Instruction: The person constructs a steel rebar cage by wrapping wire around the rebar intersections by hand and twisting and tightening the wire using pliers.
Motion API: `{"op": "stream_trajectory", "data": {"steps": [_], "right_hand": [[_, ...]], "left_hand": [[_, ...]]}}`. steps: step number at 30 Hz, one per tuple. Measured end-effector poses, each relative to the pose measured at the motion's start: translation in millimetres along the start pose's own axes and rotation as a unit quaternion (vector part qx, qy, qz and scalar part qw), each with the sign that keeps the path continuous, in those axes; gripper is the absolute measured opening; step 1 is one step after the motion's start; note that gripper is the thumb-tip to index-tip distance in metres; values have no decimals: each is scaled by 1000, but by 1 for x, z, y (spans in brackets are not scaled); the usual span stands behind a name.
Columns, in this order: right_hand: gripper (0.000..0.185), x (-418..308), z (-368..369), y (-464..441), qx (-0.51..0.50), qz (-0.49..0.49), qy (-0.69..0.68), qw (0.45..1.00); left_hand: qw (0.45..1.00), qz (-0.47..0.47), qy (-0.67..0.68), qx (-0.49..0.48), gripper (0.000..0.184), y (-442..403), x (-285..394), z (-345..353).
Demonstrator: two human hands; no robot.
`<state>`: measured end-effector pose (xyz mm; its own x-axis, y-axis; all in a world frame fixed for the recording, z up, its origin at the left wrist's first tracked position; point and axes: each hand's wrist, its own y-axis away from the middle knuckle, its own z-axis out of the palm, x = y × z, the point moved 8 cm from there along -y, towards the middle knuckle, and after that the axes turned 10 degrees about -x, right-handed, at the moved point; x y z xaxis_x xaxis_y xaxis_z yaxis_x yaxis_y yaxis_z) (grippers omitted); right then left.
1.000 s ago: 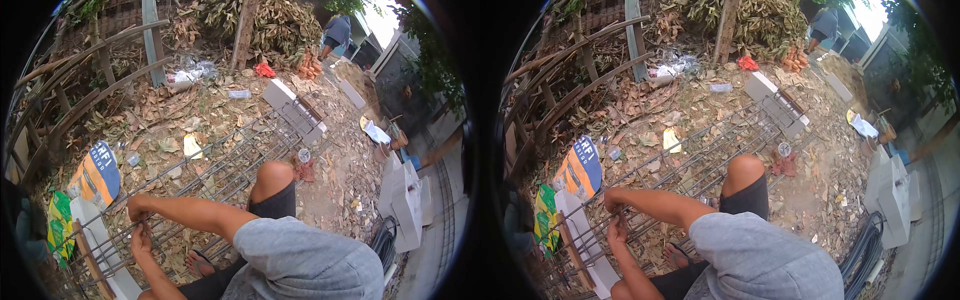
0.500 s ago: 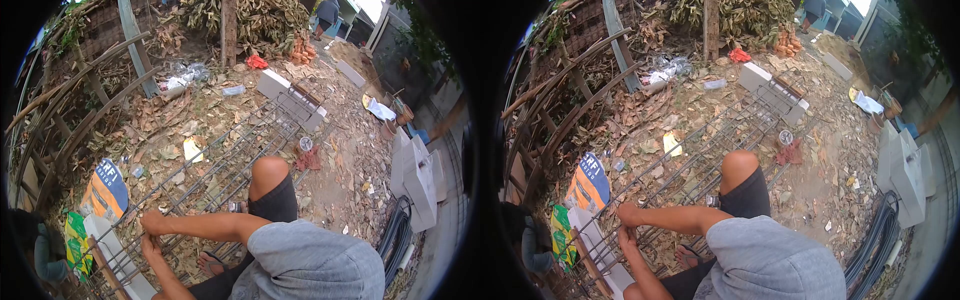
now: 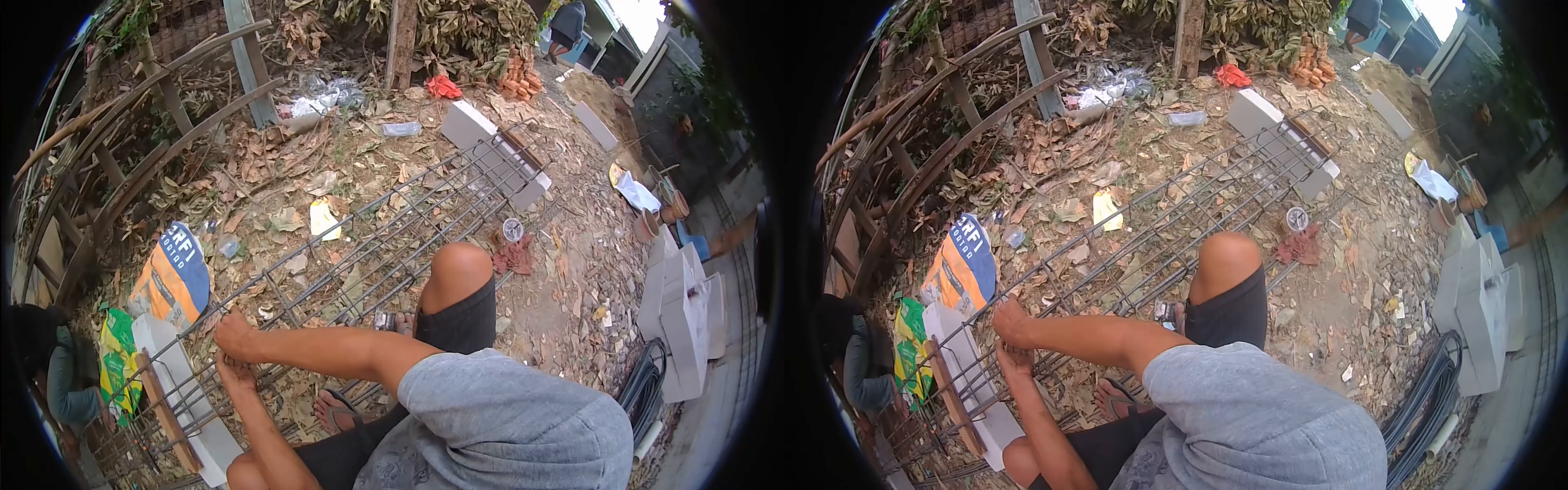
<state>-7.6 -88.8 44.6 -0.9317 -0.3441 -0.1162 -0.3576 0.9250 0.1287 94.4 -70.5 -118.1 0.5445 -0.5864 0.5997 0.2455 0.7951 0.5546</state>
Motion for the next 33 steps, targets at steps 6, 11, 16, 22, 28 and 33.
{"op": "stream_trajectory", "data": {"steps": [6,11,16,22,28,33], "right_hand": [[21,19,31,-15,-85,129,-158,975],[27,32,20,5,-70,121,-218,966],[39,83,-41,136,86,138,-213,963],[38,110,28,247,18,156,-141,978],[50,133,26,261,147,229,-185,944],[37,155,47,258,71,233,-258,935]], "left_hand": [[999,-9,-26,16,36,-10,-6,-11],[1000,-3,-17,6,31,-28,-14,-25],[999,3,13,50,32,-20,-15,-25],[994,14,16,111,27,3,-11,2],[997,1,26,68,20,-15,-15,-9],[996,3,31,89,23,-10,-15,-6]]}}
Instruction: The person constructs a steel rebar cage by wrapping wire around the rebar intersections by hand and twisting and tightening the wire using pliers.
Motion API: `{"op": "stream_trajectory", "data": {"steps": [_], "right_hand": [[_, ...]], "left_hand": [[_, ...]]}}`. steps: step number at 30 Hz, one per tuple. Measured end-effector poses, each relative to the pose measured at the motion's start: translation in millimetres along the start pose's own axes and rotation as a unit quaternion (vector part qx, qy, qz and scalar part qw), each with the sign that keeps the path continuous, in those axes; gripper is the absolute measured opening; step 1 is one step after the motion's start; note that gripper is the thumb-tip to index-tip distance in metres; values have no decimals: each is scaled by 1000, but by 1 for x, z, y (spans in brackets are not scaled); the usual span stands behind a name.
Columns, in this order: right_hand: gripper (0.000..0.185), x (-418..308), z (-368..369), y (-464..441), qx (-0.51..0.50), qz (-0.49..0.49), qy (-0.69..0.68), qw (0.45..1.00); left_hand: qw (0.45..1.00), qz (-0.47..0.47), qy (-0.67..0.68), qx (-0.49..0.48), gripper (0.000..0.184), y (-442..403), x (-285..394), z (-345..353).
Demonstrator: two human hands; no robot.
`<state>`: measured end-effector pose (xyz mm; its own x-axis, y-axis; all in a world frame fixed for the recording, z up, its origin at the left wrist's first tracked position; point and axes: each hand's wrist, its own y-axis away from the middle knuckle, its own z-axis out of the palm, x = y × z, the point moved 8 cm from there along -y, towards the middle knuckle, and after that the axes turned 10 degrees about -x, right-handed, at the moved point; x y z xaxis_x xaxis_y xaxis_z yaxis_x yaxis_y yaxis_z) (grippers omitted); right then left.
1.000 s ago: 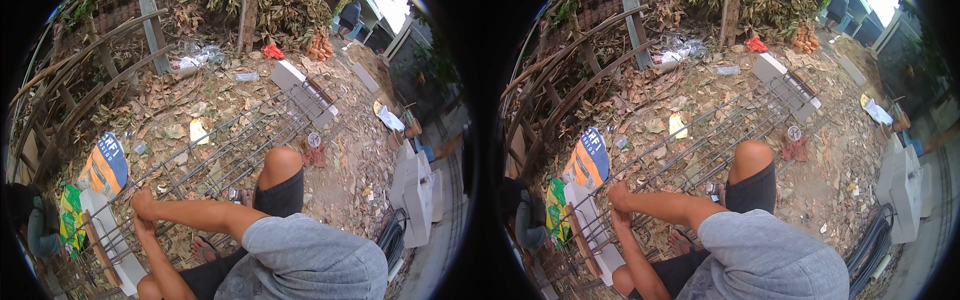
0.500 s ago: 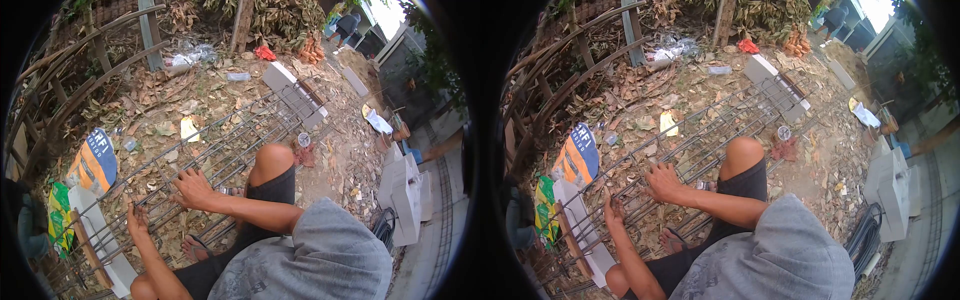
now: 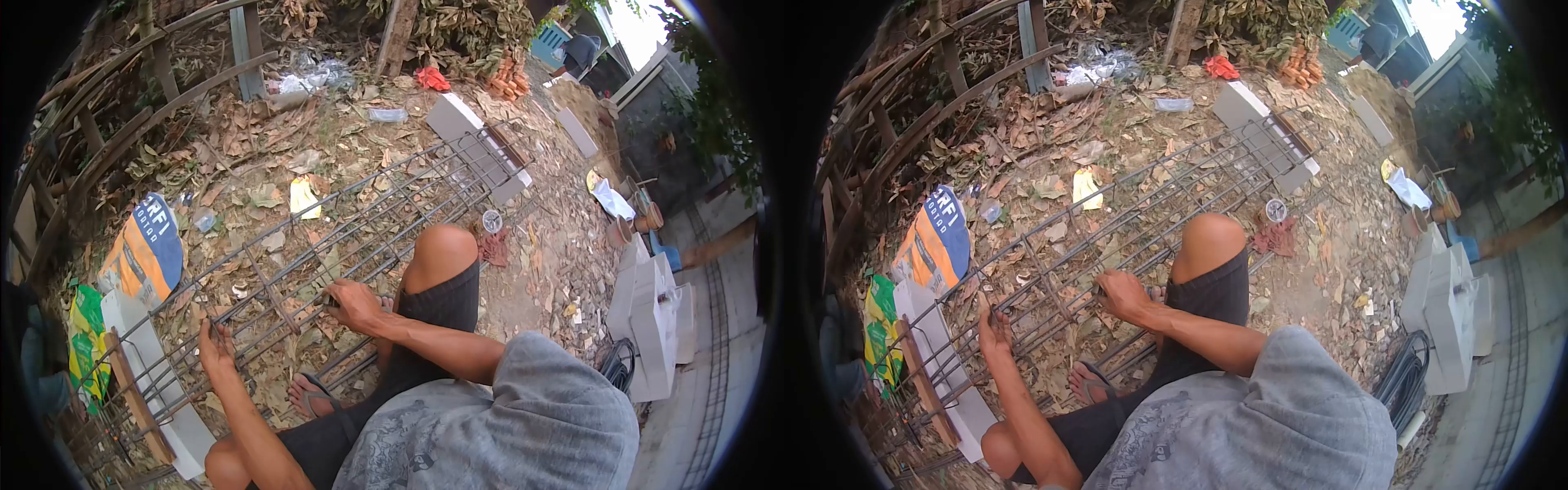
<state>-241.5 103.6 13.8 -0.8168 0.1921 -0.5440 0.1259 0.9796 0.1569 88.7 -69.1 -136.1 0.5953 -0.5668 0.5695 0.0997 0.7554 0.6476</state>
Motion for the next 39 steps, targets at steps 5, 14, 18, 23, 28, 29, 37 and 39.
{"op": "stream_trajectory", "data": {"steps": [5,14,18,23,28,29,37,39], "right_hand": [[27,-16,-37,5,53,-30,-107,992],[57,-163,-221,17,73,-196,-216,954],[40,-117,-81,-15,-146,-195,-466,850],[45,-129,-34,-30,-256,10,-265,930],[44,-148,-41,-96,-330,-65,118,934],[49,-161,-44,-106,-338,-75,204,916],[67,-236,-3,-165,-493,-122,480,716],[68,-237,7,-175,-515,-129,492,690]], "left_hand": [[1000,6,1,-10,30,6,5,2],[1000,23,-11,3,35,23,2,17],[998,46,11,28,34,45,8,29],[995,71,53,52,33,44,5,27],[992,100,59,50,40,34,1,27],[991,108,66,48,43,33,1,24],[993,96,-19,65,40,31,1,23],[993,95,-11,72,42,33,1,23]]}}
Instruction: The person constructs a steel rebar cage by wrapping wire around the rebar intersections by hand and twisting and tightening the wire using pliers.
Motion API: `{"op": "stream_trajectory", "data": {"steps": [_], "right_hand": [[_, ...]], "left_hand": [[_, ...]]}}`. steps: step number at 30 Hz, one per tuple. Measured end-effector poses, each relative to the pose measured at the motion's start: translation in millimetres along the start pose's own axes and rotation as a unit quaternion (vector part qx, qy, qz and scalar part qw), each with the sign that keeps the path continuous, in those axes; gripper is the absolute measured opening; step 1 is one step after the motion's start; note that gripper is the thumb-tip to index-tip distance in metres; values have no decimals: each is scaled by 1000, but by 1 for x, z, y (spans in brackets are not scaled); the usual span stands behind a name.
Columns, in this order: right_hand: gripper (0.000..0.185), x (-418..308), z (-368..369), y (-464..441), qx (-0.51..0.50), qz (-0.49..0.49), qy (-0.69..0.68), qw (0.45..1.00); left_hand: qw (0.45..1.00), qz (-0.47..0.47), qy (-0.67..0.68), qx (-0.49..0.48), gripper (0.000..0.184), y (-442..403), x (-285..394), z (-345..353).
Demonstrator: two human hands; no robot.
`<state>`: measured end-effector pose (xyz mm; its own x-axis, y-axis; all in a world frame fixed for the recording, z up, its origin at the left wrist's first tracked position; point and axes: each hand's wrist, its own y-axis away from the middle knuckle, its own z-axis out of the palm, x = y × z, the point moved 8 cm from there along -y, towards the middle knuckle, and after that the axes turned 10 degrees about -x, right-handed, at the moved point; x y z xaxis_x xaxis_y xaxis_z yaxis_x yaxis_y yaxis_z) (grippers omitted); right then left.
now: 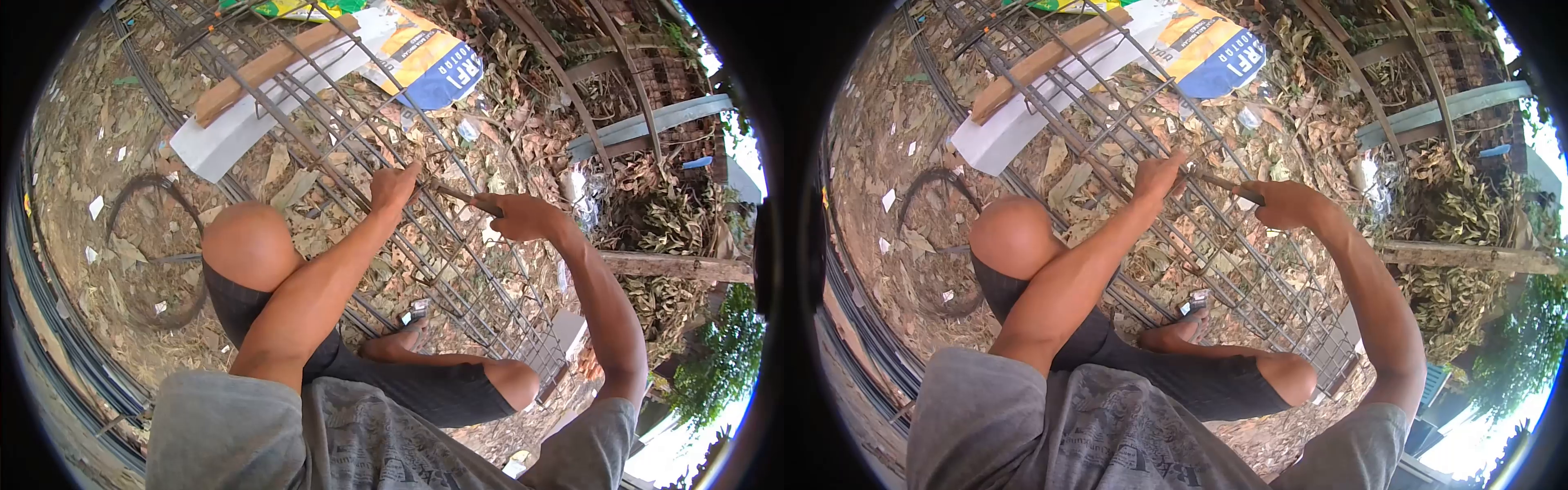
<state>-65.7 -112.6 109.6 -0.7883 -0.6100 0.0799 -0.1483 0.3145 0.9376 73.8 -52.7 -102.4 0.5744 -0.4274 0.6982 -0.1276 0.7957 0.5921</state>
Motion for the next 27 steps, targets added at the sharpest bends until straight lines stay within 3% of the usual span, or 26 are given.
{"op": "stream_trajectory", "data": {"steps": [5,8,11,14,17,20,23,27], "right_hand": [[60,3,-1,-24,-10,-46,37,998],[49,-12,-12,-9,-6,6,49,999],[40,-17,-22,0,44,-19,44,998],[36,-15,-24,-4,31,1,67,997],[35,-20,-28,0,22,22,77,997],[38,-18,-32,3,64,-23,87,994],[41,-18,-22,-7,42,-32,127,990],[44,-10,-15,-10,-12,-16,-9,1000]], "left_hand": [[1000,-11,9,2,46,12,10,2],[1000,-9,-2,8,48,15,12,1],[1000,-5,-24,7,49,10,7,-1],[999,-15,-50,11,51,11,8,-2],[997,-28,-72,16,52,12,9,-4],[996,-26,-79,16,52,11,10,-4],[995,-33,-95,28,51,10,8,-4],[994,-19,-102,36,49,-4,-3,-5]]}}
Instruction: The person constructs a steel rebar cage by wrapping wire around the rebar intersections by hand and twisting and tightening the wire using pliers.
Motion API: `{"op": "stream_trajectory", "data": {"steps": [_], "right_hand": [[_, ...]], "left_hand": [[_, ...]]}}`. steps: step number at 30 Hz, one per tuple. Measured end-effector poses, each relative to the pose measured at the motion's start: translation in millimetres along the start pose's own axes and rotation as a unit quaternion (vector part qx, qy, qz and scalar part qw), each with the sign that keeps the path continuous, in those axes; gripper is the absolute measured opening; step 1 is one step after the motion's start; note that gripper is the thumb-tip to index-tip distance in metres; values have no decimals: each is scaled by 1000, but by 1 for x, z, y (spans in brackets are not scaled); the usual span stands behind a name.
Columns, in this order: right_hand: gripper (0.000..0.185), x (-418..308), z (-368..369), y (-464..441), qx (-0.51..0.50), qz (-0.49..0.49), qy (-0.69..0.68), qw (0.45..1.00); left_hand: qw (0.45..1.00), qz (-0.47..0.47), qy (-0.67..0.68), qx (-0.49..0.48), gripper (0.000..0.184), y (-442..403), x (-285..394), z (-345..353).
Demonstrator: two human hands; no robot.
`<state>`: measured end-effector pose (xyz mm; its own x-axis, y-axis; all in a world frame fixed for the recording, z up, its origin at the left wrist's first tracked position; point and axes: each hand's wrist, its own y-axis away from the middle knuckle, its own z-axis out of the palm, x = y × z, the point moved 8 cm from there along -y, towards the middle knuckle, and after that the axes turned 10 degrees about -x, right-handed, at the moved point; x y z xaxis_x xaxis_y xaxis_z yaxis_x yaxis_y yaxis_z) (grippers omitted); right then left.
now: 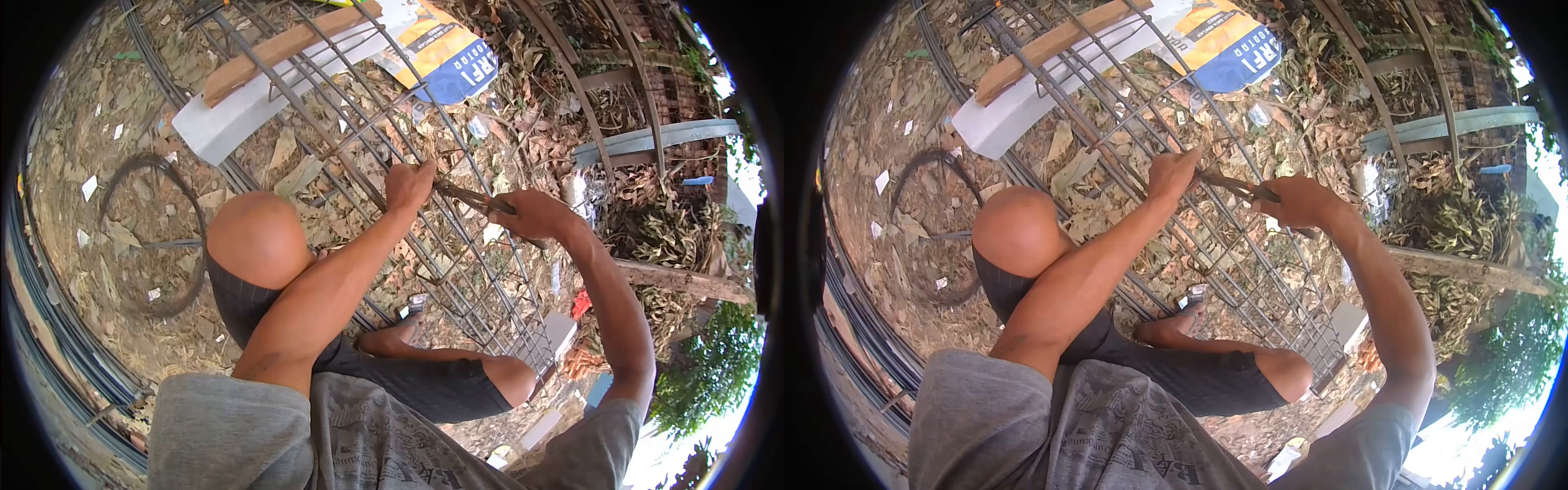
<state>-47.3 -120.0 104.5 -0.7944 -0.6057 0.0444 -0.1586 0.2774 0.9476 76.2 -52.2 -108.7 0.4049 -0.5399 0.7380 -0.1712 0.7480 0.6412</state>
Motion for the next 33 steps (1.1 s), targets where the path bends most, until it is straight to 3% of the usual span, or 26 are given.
{"op": "stream_trajectory", "data": {"steps": [8,11,13,14,16,19,20,21,22,23,24,27,30,33], "right_hand": [[40,3,21,-1,-127,-7,-188,974],[44,1,37,-6,-171,-44,-336,925],[43,0,11,3,9,-38,-132,991],[43,-8,-2,13,118,-50,6,992],[44,-25,-8,33,281,-29,219,934],[45,-49,-4,49,378,-9,407,832],[49,-49,0,47,364,-15,430,826],[52,-26,-1,32,243,32,266,932],[56,-10,6,22,108,79,86,987],[61,0,22,16,-33,122,-98,987],[72,16,37,8,-99,38,-293,950],[68,18,27,13,-101,51,-329,937],[60,-7,0,24,83,-16,-3,996],[58,-21,-4,36,269,-43,274,922]], "left_hand": [[999,17,40,16,53,0,0,-1],[999,13,37,7,52,3,5,0],[1000,17,23,11,51,4,7,-2],[1000,13,27,5,52,6,7,-1],[1000,8,28,-8,52,7,8,0],[999,15,35,5,46,3,5,0],[999,17,26,10,47,0,4,1],[999,21,18,16,47,-3,2,1],[999,23,9,23,48,-4,1,0],[999,28,0,26,49,-3,2,-2],[999,33,-10,27,49,-2,3,-2],[998,50,-19,32,50,-8,7,-2],[998,49,-16,25,55,-1,8,-3],[999,46,-13,23,58,0,9,-1]]}}
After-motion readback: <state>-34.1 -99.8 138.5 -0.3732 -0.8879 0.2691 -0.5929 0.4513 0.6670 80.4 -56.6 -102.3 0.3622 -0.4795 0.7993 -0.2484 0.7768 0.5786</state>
